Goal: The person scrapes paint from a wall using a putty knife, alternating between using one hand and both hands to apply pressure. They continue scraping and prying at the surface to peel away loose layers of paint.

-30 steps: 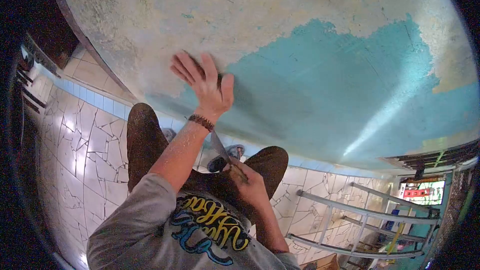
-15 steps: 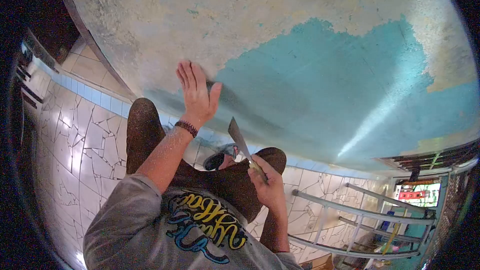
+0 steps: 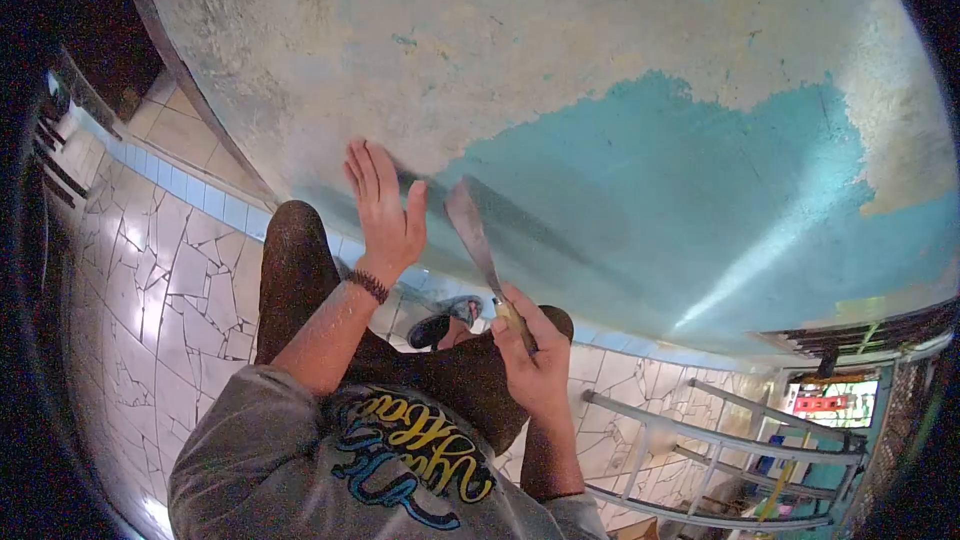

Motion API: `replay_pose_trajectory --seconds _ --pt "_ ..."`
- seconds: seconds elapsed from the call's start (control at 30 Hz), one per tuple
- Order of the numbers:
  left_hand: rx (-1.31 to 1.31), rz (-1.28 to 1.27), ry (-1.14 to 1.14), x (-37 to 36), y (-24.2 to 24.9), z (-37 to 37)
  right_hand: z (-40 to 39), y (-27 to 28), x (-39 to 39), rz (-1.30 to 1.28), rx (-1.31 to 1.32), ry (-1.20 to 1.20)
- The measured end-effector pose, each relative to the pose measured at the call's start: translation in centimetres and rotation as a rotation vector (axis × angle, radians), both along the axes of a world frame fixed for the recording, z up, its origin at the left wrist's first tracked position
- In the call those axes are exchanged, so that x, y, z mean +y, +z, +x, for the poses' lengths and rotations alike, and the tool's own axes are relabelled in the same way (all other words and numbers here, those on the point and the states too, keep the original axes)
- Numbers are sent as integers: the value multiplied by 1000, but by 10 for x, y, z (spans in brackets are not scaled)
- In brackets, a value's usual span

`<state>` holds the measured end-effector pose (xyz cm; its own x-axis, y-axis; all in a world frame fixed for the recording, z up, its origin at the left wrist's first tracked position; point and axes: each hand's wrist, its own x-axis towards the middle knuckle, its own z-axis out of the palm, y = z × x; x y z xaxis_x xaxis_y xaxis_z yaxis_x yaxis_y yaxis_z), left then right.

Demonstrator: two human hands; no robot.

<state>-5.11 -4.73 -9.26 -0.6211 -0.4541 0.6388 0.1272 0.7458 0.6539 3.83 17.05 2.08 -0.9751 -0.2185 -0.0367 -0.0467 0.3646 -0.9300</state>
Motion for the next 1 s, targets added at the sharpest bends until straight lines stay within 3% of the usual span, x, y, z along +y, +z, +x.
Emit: replay_pose_trajectory --seconds 0.13,0.27,0.33,0.4,0.53,1.0 --pt "-166 40 -24 -5 0 24 -10 -4 -26 -89 66 81" --pt "44 299 -260 5 19 45 -20 -6 -51 -137 -5 102" --pt "138 353 -433 11 32 47 -27 -18 -65 -110 86 119" --pt "147 353 -381 11 37 46 -29 -30 -78 -51 270 141" --pt "40 266 -394 7 42 52 -22 -34 -71 43 353 130" --pt "-4 340 -378 19 53 53 -23 -36 -63 51 292 96"
